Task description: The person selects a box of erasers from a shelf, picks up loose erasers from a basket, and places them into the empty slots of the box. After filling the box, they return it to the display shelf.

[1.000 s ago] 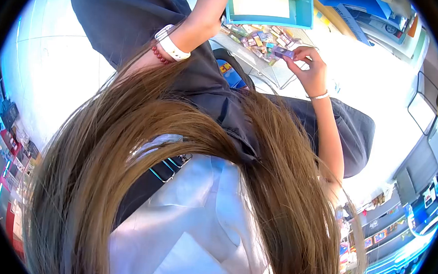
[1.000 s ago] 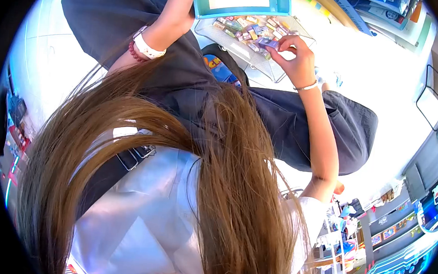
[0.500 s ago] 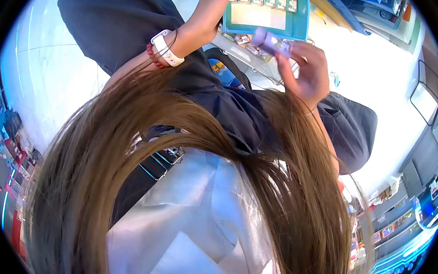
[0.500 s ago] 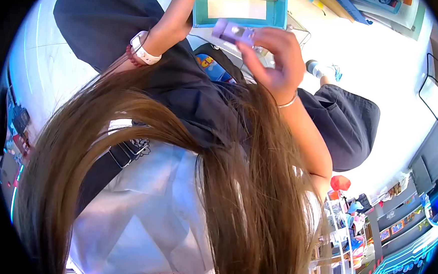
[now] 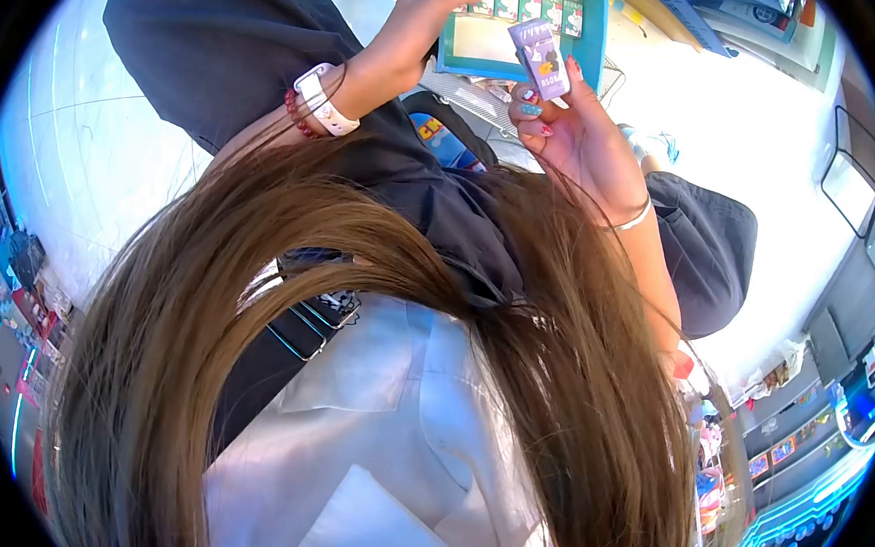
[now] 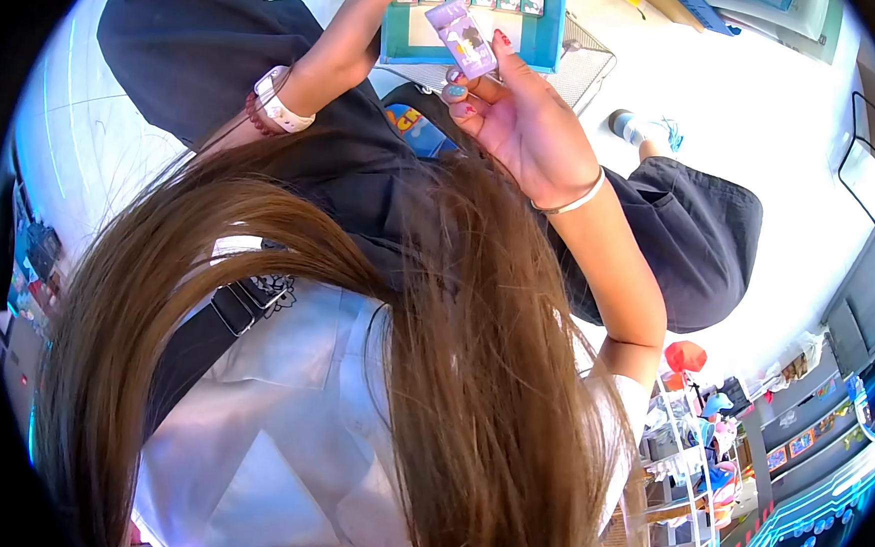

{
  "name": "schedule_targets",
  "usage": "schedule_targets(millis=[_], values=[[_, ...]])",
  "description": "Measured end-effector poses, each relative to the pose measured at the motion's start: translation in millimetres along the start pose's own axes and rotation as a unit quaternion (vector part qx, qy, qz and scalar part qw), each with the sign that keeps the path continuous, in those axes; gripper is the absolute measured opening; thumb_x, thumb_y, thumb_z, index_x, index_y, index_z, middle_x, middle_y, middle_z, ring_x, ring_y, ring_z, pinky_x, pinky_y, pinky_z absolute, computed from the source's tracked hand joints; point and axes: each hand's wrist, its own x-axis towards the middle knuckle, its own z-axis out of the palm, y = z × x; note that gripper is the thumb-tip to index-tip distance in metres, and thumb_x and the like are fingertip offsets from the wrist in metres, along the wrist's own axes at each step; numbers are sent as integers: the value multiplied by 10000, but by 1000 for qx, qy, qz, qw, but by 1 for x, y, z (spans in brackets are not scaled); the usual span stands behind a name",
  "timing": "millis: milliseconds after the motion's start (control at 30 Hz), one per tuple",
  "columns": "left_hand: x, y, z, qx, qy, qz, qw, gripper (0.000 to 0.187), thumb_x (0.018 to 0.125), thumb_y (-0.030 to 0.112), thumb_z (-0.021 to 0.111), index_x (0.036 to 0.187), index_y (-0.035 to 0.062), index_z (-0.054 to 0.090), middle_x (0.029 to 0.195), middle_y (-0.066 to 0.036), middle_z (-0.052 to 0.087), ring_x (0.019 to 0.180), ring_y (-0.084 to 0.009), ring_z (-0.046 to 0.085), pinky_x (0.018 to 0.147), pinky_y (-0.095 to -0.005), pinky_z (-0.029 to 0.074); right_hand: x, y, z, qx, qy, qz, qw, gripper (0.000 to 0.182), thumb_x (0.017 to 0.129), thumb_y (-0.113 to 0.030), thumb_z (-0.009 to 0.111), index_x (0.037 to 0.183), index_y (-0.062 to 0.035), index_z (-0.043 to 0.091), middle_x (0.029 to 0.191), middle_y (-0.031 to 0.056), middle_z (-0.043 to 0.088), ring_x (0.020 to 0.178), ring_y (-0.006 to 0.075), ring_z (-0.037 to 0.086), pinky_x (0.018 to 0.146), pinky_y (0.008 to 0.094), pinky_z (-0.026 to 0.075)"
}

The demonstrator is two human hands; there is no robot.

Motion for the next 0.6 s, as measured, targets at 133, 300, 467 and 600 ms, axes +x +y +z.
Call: schedule_targets(millis=[133, 300, 467, 600], values=[[-7, -23, 15, -143, 12, -61, 988, 622, 657, -102, 618, 1219, 71, 414, 1183, -144, 397, 1109, -281, 447, 953, -342, 363, 2, 1, 0, -27, 9, -1, 1000, 314, 942, -295, 473, 1109, -32, 511, 982, 88, 583, 871, 155, 544, 763, 278, 470], [-1, -3, 7, -50, 2, -16, 999, 531, 730, -62, 588, 1215, 74, 417, 1211, -118, 395, 1141, -230, 433, 942, -322, 379, 4, 1, 0, -142, -8, -52, 988, 320, 948, -282, 462, 1078, 4, 525, 970, 95, 583, 863, 157, 551, 775, 282, 472], [27, 25, 12, -505, 114, -388, 762, 376, 830, 111, 536, 1186, 12, 465, 1118, -107, 546, 1003, -186, 547, 836, -297, 460, 5, -5, -4, -209, -44, -32, 976, 319, 958, -238, 443, 1089, 44, 512, 958, 107, 582, 855, 159, 557, 796, 289, 475], [29, 28, 17, -469, 128, -351, 800, 381, 828, 134, 538, 1176, -8, 478, 1058, -105, 584, 930, -184, 583, 795, -294, 479, 8, -5, -4, -237, -33, -10, 971, 331, 959, -231, 441, 1117, 52, 505, 961, 112, 585, 834, 136, 552, 767, 270, 477]])
